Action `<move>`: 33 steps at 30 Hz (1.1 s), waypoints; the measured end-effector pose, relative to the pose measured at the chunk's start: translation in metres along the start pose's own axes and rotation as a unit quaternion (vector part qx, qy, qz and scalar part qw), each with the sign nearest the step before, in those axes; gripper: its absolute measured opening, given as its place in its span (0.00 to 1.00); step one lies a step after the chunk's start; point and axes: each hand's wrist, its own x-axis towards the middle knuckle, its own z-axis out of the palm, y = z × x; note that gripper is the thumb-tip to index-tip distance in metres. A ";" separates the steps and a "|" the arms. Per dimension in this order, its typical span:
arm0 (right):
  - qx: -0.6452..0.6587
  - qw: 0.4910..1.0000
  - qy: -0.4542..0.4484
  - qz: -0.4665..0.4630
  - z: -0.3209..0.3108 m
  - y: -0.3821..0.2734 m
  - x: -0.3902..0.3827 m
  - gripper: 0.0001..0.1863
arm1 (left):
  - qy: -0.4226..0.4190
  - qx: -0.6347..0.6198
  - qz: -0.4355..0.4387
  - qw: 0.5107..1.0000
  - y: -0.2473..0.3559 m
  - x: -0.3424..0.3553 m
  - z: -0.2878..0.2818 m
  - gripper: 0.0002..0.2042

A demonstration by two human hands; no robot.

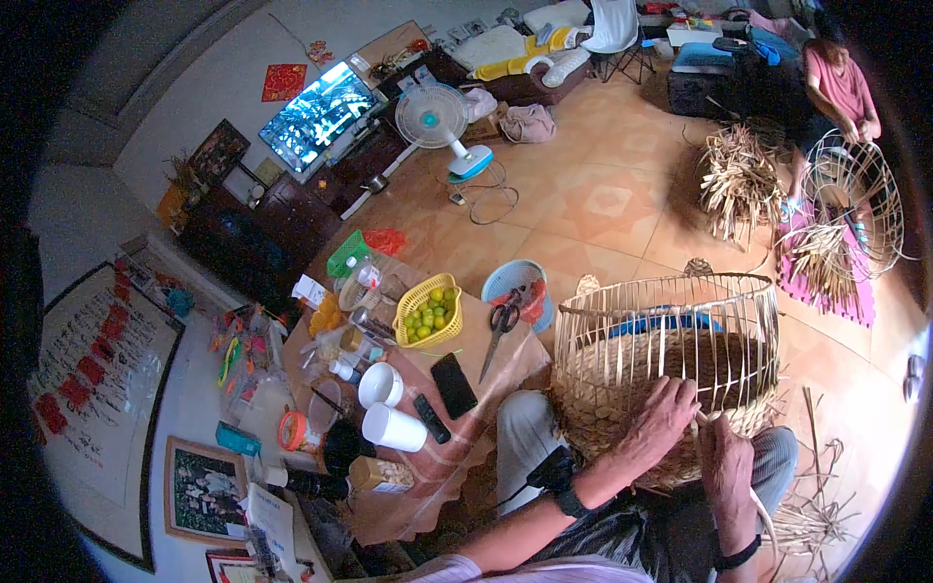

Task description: The recorder is weaving a basket using long strips of wood or bamboo.

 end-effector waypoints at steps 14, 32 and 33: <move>0.302 0.939 -0.060 0.152 0.018 -0.004 -0.019 0.16 | 0.066 -0.066 -0.068 0.993 0.000 0.010 0.013 0.21; 0.479 0.833 -0.182 0.209 0.016 -0.055 -0.019 0.16 | 0.125 -0.089 0.006 0.988 -0.042 -0.005 -0.033 0.25; 0.479 0.833 -0.179 0.213 0.015 -0.049 -0.023 0.16 | 0.125 -0.092 0.001 0.988 -0.039 -0.013 -0.029 0.25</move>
